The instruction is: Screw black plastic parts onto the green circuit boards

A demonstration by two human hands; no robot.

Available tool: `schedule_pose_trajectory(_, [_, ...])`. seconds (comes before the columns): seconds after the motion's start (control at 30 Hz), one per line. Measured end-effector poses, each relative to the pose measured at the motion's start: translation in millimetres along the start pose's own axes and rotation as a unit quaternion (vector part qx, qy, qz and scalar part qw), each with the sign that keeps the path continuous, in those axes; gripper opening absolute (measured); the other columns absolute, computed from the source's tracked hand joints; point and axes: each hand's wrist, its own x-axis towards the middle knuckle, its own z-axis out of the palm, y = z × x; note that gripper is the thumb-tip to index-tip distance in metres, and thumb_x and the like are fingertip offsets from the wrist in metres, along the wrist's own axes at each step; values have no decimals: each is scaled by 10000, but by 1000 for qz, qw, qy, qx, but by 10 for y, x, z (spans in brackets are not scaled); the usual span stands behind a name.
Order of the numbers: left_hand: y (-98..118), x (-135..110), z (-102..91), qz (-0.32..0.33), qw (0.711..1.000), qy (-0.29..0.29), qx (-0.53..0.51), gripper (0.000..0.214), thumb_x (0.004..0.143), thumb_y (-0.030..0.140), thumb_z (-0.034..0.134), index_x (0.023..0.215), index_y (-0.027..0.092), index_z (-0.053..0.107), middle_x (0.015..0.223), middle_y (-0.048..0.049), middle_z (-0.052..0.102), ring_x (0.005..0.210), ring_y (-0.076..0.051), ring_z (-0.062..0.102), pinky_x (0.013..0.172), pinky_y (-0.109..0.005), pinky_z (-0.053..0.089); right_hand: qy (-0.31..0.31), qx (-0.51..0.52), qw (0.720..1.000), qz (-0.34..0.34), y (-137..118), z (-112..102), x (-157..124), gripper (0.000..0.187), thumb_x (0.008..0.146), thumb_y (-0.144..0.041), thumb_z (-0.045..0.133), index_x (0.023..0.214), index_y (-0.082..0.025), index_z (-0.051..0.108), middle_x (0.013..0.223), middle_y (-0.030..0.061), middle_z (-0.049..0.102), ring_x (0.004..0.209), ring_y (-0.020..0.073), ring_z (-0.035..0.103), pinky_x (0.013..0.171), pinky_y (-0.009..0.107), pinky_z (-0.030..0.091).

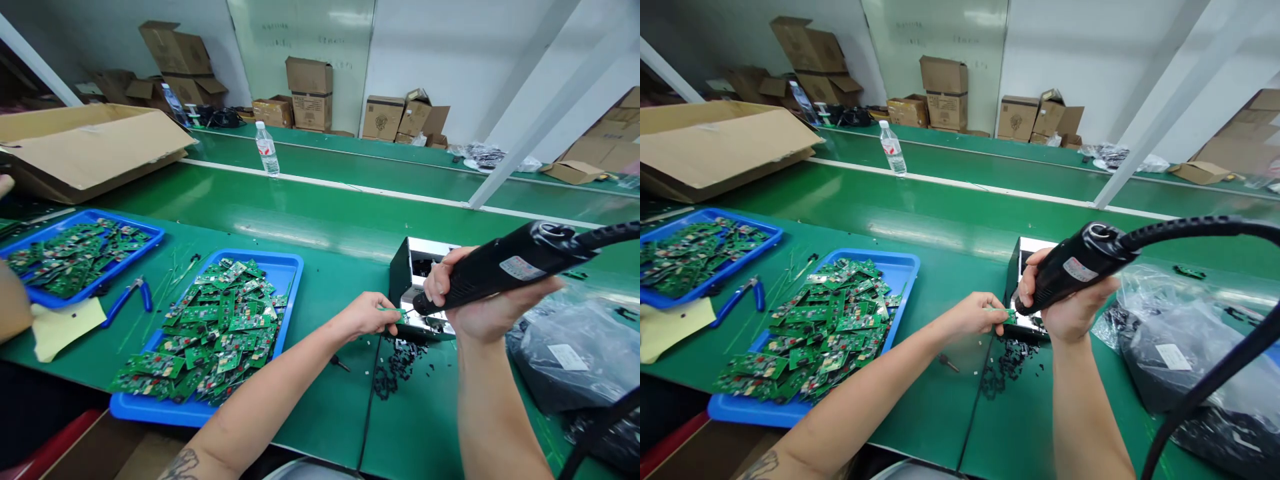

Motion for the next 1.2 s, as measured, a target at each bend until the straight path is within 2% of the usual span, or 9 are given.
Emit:
schedule_pose_trajectory(0.13, [16, -16, 4, 2, 1000, 3, 3, 267, 749, 392, 655, 785, 133, 600, 627, -12, 651, 408, -41, 330, 398, -204, 215, -2, 13, 1000, 10, 22, 1, -4, 758, 565, -912, 447, 756, -218, 687, 440, -14, 555, 311, 135, 455, 312, 258, 344])
schedule_pose_trajectory(0.37, [67, -39, 20, -10, 1000, 8, 11, 273, 730, 394, 676, 787, 140, 597, 623, -4, 652, 413, -42, 333, 420, -208, 227, -4, 0, 1000, -3, 14, -16, -35, 765, 607, -901, 418, 799, -215, 696, 453, -12, 555, 318, 127, 450, 318, 251, 343])
schedule_pose_trajectory(0.47, [96, -57, 20, -16, 999, 11, 27, 273, 735, 396, 666, 800, 139, 602, 627, -7, 655, 415, -46, 339, 419, -209, 224, 4, -21, 1000, -21, -60, -102, -97, 803, 631, -906, 365, 835, -208, 707, 454, -2, 562, 321, 133, 459, 333, 262, 353])
schedule_pose_trajectory(0.63, [139, -84, 16, -25, 999, 10, 45, 249, 739, 368, 657, 816, 140, 594, 634, -7, 661, 420, -50, 340, 422, -208, 230, 57, -52, 996, -47, -166, -313, -189, 815, 604, -921, 356, 794, -214, 713, 433, 6, 557, 320, 153, 475, 343, 287, 369])
schedule_pose_trajectory(0.8, [104, -55, 6, -21, 999, 7, 43, 270, 738, 382, 663, 833, 137, 602, 636, -9, 662, 432, -53, 348, 426, -205, 230, 62, -57, 996, -27, -112, -418, -212, 822, 586, -936, 345, 770, -219, 703, 422, 3, 553, 302, 146, 457, 331, 278, 357])
schedule_pose_trajectory(0.97, [59, -25, -11, -17, 999, -1, 42, 295, 737, 405, 665, 818, 127, 611, 649, -23, 665, 429, -49, 343, 422, -206, 224, 48, -48, 997, -20, -60, -427, -234, 817, 602, -927, 352, 788, -213, 702, 431, 6, 565, 300, 145, 459, 326, 276, 361])
schedule_pose_trajectory(1.2, [101, -53, -8, -15, 999, 0, 39, 260, 748, 371, 645, 821, 127, 595, 650, -29, 665, 423, -50, 340, 418, -205, 230, 55, -38, 998, 5, -61, -431, -295, 832, 569, -932, 390, 818, -203, 705, 441, 6, 568, 306, 145, 462, 342, 278, 359])
